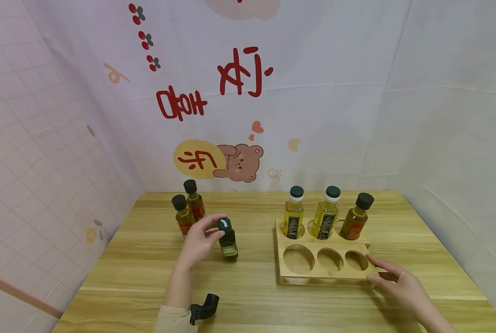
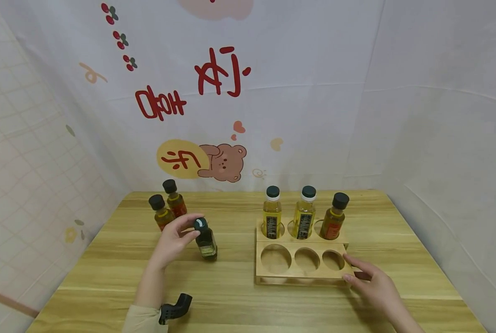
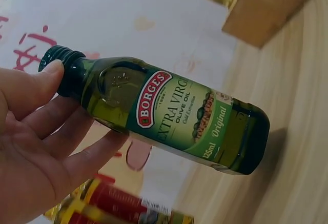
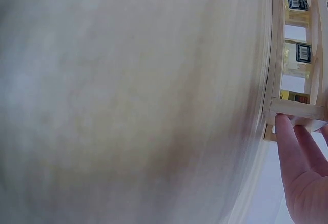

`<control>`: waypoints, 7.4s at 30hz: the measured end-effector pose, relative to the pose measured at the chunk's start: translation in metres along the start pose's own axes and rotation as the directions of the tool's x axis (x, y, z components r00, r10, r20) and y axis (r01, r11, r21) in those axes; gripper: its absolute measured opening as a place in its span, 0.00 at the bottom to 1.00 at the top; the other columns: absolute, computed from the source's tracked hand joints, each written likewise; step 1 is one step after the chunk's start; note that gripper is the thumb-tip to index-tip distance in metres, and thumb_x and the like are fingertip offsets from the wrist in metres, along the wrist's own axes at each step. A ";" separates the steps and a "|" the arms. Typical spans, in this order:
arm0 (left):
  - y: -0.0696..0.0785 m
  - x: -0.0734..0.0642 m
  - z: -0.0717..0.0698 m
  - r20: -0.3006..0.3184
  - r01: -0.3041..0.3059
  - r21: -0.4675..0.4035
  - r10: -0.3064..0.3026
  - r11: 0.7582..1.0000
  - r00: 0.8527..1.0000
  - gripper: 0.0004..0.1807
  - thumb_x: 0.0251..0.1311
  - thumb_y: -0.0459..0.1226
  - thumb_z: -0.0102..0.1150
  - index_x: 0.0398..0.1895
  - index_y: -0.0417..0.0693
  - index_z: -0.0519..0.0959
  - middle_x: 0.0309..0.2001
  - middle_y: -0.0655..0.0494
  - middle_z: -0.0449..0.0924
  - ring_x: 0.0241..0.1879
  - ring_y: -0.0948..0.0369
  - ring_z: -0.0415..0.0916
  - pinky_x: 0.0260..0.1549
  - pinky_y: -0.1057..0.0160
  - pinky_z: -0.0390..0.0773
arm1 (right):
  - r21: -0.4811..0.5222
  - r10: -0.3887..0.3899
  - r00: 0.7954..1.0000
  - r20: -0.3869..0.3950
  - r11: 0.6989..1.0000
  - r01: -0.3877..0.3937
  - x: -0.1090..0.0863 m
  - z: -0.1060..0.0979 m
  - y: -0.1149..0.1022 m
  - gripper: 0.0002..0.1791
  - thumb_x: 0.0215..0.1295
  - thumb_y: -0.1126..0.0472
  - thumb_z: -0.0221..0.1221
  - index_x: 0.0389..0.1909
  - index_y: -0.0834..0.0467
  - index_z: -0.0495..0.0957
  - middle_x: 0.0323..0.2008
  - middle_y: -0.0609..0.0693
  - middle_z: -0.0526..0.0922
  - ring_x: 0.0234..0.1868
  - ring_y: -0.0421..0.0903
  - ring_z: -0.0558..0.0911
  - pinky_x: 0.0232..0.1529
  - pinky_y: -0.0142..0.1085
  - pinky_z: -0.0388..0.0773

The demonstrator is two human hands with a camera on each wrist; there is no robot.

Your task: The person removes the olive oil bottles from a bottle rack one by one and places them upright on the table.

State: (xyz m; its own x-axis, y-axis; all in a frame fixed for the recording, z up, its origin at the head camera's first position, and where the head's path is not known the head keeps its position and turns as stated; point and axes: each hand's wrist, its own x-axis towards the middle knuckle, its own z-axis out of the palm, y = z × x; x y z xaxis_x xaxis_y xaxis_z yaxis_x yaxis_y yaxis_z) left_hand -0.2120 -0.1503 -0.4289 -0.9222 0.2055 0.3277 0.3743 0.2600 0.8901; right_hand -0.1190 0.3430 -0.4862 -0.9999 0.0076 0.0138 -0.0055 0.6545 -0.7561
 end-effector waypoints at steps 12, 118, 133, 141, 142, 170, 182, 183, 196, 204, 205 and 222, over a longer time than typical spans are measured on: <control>-0.018 -0.014 -0.040 -0.016 -0.004 0.069 0.005 0.998 1.000 0.22 0.63 0.25 0.62 0.60 0.43 0.78 0.56 0.45 0.79 0.51 0.55 0.78 0.46 0.65 0.78 | -0.012 0.005 1.000 -0.004 1.000 -0.005 0.000 0.001 0.001 0.34 0.63 0.51 0.67 0.68 0.59 0.72 0.65 0.62 0.70 0.45 0.27 0.78 0.40 0.27 0.78; 0.041 0.010 -0.089 0.136 -0.229 0.160 0.208 0.960 0.969 0.30 0.60 0.27 0.66 0.66 0.46 0.73 0.53 0.50 0.81 0.54 0.53 0.78 0.53 0.69 0.75 | 0.033 0.029 0.999 0.017 0.999 -0.029 -0.001 0.001 -0.002 0.35 0.65 0.51 0.66 0.69 0.60 0.69 0.67 0.64 0.68 0.46 0.31 0.80 0.42 0.28 0.78; 0.036 0.042 -0.019 0.246 -0.261 0.155 0.219 0.953 0.944 0.30 0.58 0.32 0.70 0.66 0.45 0.74 0.50 0.52 0.83 0.52 0.54 0.80 0.56 0.51 0.75 | 0.031 0.023 1.000 0.003 0.999 -0.023 0.000 0.002 0.001 0.35 0.64 0.51 0.66 0.69 0.60 0.70 0.65 0.63 0.69 0.44 0.32 0.81 0.41 0.31 0.80; 0.032 0.051 0.018 0.291 -0.239 0.110 0.199 0.965 0.936 0.29 0.60 0.34 0.69 0.65 0.42 0.73 0.50 0.45 0.82 0.52 0.53 0.80 0.57 0.50 0.75 | 0.045 0.013 1.000 0.000 0.999 -0.013 0.000 0.002 0.000 0.35 0.64 0.52 0.66 0.69 0.61 0.70 0.66 0.65 0.69 0.44 0.32 0.82 0.41 0.30 0.79; 0.031 0.052 0.022 0.295 -0.231 0.102 0.193 0.968 0.936 0.29 0.60 0.35 0.69 0.65 0.42 0.73 0.50 0.45 0.82 0.52 0.52 0.80 0.57 0.49 0.74 | 0.044 0.014 1.000 0.003 0.999 -0.014 0.000 0.002 0.000 0.35 0.64 0.52 0.66 0.69 0.61 0.70 0.66 0.65 0.69 0.44 0.32 0.81 0.41 0.30 0.79; 0.052 0.101 0.100 0.298 -0.167 0.101 0.130 0.981 0.946 0.34 0.61 0.41 0.69 0.69 0.48 0.70 0.62 0.50 0.76 0.59 0.56 0.74 0.60 0.53 0.71 | 0.057 0.012 1.000 0.003 0.998 -0.012 0.000 0.003 0.000 0.35 0.64 0.52 0.66 0.69 0.60 0.70 0.66 0.65 0.68 0.42 0.35 0.83 0.39 0.32 0.80; 0.054 0.108 0.121 0.252 -0.111 0.027 0.101 0.993 0.962 0.35 0.58 0.40 0.71 0.69 0.49 0.70 0.60 0.51 0.78 0.57 0.57 0.76 0.58 0.48 0.73 | 0.053 0.021 1.000 0.015 0.998 -0.022 0.000 0.002 0.001 0.34 0.65 0.52 0.65 0.70 0.60 0.69 0.67 0.64 0.68 0.44 0.32 0.82 0.40 0.31 0.80; 0.054 0.108 0.123 0.240 -0.104 0.015 0.098 0.994 0.966 0.35 0.58 0.40 0.72 0.69 0.49 0.70 0.59 0.51 0.78 0.57 0.57 0.76 0.57 0.48 0.73 | 0.056 0.020 1.000 0.014 0.998 -0.021 0.000 0.002 0.001 0.34 0.65 0.52 0.65 0.69 0.60 0.69 0.67 0.64 0.68 0.44 0.32 0.82 0.40 0.31 0.80; 0.052 0.107 0.141 0.121 -0.044 -0.111 0.058 0.993 0.991 0.30 0.56 0.37 0.73 0.63 0.51 0.77 0.51 0.51 0.83 0.52 0.55 0.80 0.53 0.51 0.77 | 0.066 0.023 1.000 0.015 0.998 -0.024 0.000 0.002 0.000 0.35 0.65 0.52 0.66 0.69 0.61 0.69 0.67 0.65 0.67 0.44 0.32 0.82 0.39 0.32 0.80; 0.058 0.106 0.143 0.086 -0.034 -0.077 0.040 0.996 0.996 0.25 0.57 0.35 0.72 0.60 0.51 0.80 0.46 0.54 0.85 0.48 0.56 0.81 0.41 0.63 0.81 | 0.059 -0.008 1.000 -0.003 0.998 0.008 0.001 0.003 0.003 0.34 0.65 0.53 0.66 0.69 0.61 0.70 0.66 0.65 0.68 0.43 0.33 0.82 0.39 0.32 0.80; 0.058 0.106 0.143 0.084 -0.041 -0.068 0.046 0.997 0.995 0.25 0.57 0.35 0.72 0.59 0.51 0.81 0.45 0.54 0.85 0.47 0.57 0.81 0.41 0.63 0.81 | 0.059 -0.011 1.000 -0.006 0.998 0.012 0.001 0.003 0.004 0.34 0.65 0.53 0.66 0.69 0.61 0.70 0.66 0.65 0.69 0.43 0.33 0.82 0.39 0.32 0.81; 0.073 0.104 0.136 0.037 -0.092 -0.094 0.096 0.991 0.995 0.22 0.55 0.32 0.72 0.56 0.48 0.83 0.43 0.53 0.86 0.45 0.60 0.82 0.38 0.66 0.82 | 0.037 0.020 1.000 0.007 0.999 -0.020 0.000 0.003 0.004 0.35 0.65 0.52 0.65 0.70 0.59 0.69 0.67 0.64 0.68 0.44 0.31 0.81 0.39 0.31 0.80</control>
State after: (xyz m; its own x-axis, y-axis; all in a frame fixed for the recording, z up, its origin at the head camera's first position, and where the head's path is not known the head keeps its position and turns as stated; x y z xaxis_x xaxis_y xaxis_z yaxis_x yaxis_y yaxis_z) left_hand -0.2674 0.0181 -0.3723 -0.8779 0.2639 0.3996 0.4467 0.1504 0.8820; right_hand -0.1189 0.3434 -0.4906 -0.9999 0.0153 -0.0056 0.0139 0.6259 -0.7797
